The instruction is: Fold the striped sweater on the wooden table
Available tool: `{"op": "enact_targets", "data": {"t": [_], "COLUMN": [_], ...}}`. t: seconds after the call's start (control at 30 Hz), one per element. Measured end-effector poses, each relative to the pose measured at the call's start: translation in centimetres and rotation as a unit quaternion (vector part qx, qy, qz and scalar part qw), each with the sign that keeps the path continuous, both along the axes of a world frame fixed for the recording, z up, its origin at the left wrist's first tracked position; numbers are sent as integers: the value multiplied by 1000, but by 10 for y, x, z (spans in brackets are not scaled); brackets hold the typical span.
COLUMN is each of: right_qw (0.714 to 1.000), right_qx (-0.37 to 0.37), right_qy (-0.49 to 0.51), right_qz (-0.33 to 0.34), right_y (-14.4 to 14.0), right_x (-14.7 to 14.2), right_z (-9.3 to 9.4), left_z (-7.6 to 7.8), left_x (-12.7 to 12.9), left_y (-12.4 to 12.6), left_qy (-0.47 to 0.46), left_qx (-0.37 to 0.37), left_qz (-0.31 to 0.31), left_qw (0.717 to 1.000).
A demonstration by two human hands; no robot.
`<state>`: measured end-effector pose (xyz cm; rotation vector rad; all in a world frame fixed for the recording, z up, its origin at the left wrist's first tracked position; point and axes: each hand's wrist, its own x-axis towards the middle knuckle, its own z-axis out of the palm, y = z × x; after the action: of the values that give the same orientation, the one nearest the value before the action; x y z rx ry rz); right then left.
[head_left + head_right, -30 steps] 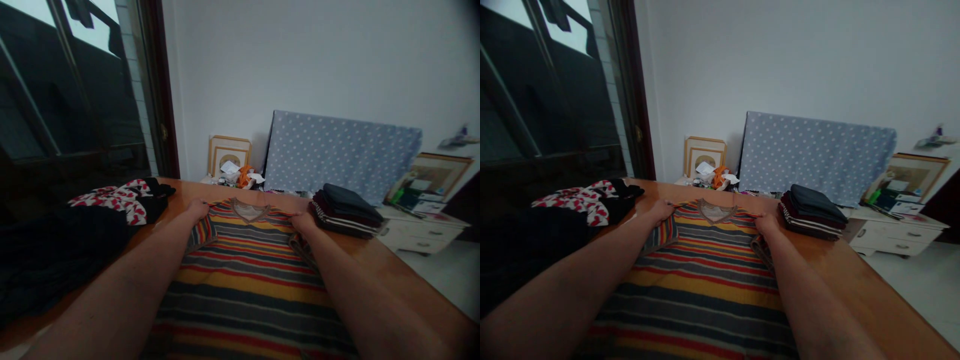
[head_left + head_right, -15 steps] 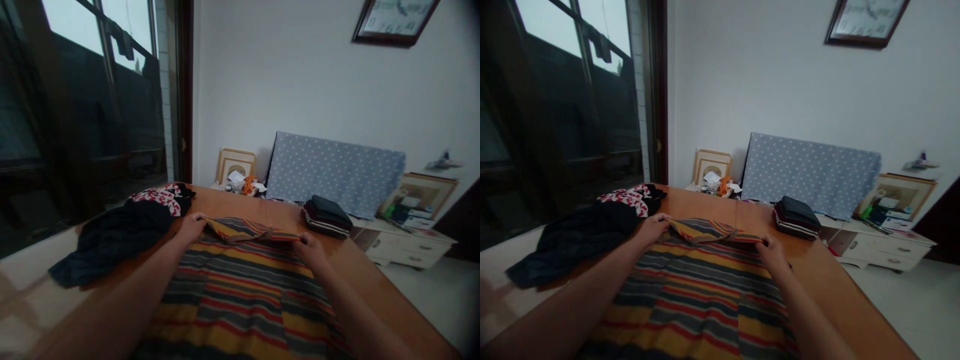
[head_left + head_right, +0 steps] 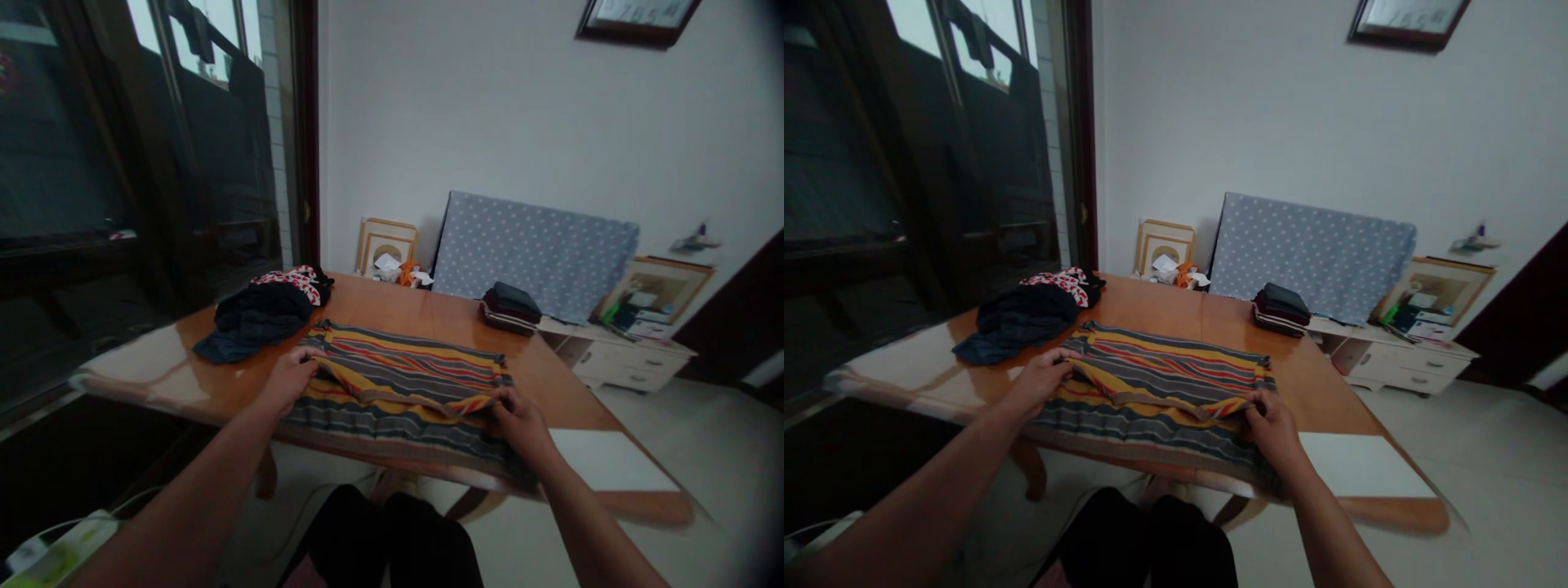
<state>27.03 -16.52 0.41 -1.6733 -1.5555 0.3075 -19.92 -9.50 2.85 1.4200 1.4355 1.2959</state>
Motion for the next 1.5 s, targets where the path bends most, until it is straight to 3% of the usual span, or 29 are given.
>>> {"op": "enact_targets", "data": {"t": [0.2, 0.3, 0.5, 0.67, 0.9, 1.13, 1.23, 1.4, 1.5], "right_qw": [999, 1000, 982, 953, 949, 976, 977, 968, 967], "right_qx": [22, 9, -66, -74, 9, 51, 81, 19, -5], "right_qy": [29, -19, -173, -291, -312, -204, -186, -221, -215], "right_qz": [1, 23, 25, -28, 52, 51, 62, 116, 133], "right_y": [-24, -32, -50, -64, -66, -56, -62, -83, -90], "right_x": [-2, -5, -7, -16, -46, -43, -34, -29, -32], "right_z": [5, 7, 11, 16, 16, 17, 20, 17, 16], "left_z": [1, 5, 1, -2, -2, 7, 12, 14, 15], "left_x": [-12, -18, -27, -16, 18, 25, 21, 16, 18], "left_y": [-21, -24, -30, -47, -64, -65, -70, -84, -88], "left_qy": [24, 136, 403, 504, 492, 403, 371, 388, 392], "left_qx": [21, 40, 58, 112, 198, 184, 205, 205, 194], "left_qz": [25, 28, -14, 9, -78, -106, -143, -238, -244], "left_qw": [999, 990, 913, 857, 844, 890, 894, 867, 866]}}
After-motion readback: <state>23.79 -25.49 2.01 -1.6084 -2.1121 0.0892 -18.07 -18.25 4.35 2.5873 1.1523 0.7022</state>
